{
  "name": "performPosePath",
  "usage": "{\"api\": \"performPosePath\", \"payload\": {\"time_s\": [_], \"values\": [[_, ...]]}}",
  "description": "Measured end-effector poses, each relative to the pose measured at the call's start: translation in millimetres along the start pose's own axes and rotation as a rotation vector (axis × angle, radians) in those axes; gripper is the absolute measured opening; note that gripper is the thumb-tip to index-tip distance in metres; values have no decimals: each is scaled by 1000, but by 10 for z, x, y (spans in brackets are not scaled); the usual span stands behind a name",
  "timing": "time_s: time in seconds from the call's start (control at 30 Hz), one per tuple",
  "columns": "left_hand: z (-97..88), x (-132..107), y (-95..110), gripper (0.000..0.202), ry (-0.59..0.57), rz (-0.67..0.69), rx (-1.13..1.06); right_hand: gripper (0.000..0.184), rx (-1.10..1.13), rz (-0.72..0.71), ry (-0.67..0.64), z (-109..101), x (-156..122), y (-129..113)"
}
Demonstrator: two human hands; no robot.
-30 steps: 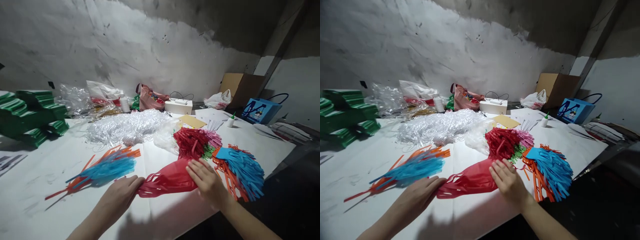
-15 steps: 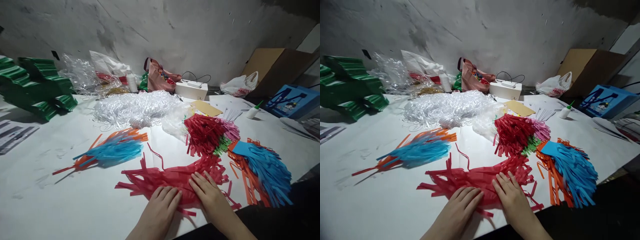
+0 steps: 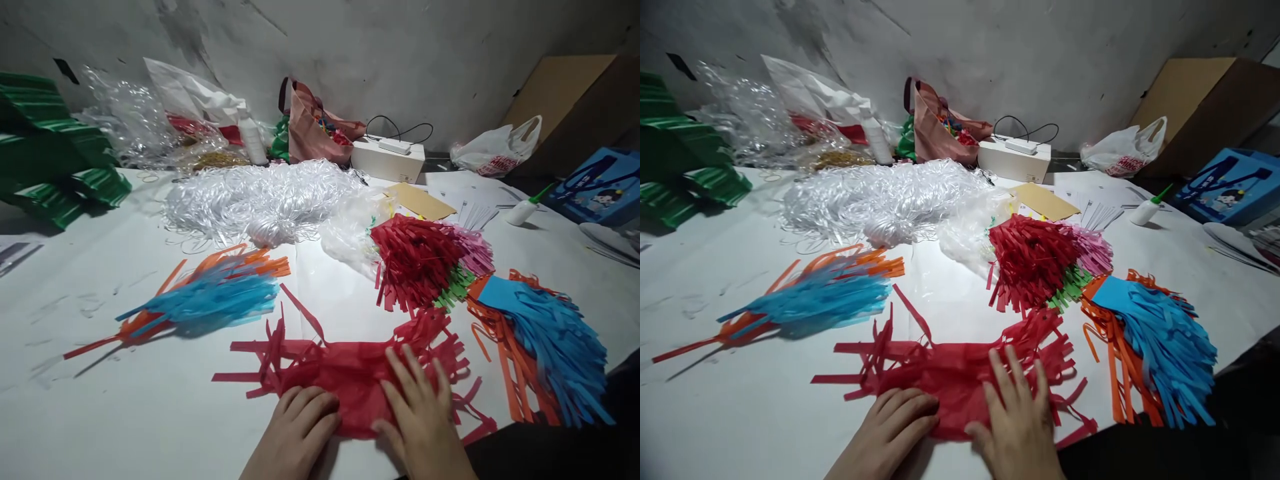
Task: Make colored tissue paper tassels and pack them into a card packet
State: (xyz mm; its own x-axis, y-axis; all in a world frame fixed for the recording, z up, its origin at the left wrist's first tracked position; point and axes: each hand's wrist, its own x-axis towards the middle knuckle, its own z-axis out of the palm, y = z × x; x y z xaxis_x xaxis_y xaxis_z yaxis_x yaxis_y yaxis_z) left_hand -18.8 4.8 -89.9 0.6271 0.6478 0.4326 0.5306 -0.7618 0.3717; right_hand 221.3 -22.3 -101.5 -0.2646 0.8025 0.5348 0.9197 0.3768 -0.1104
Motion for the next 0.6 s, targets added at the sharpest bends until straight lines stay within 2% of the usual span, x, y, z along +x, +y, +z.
{"api": "performPosePath", "payload": {"time_s": [0.1,0.2,0.27,0.3,0.33,0.43,0.47,0.53,0.6], "values": [[-35,-66,-28,29,-138,12,18,41,-241,119,8,-61,-185,314],[-30,-86,-48,26,-114,-15,1,41,-427,259,83,-294,-326,595],[5,-83,-71,24,-79,1,-23,36,-403,309,140,-457,-338,618],[24,-77,-83,24,-57,13,-38,35,-338,262,153,-510,-316,568],[38,-69,-93,25,-37,16,-53,37,-245,153,140,-534,-280,485],[25,-45,-91,29,6,4,-135,43,-11,-250,-3,-442,-125,149],[-1,-43,-76,30,15,-30,-178,43,17,-297,-53,-378,-77,49],[-70,-58,-33,29,28,-159,-292,40,42,-281,-126,-255,-10,-81],[-143,-94,6,21,62,-413,-438,41,57,-232,-151,-178,6,-113]]}}
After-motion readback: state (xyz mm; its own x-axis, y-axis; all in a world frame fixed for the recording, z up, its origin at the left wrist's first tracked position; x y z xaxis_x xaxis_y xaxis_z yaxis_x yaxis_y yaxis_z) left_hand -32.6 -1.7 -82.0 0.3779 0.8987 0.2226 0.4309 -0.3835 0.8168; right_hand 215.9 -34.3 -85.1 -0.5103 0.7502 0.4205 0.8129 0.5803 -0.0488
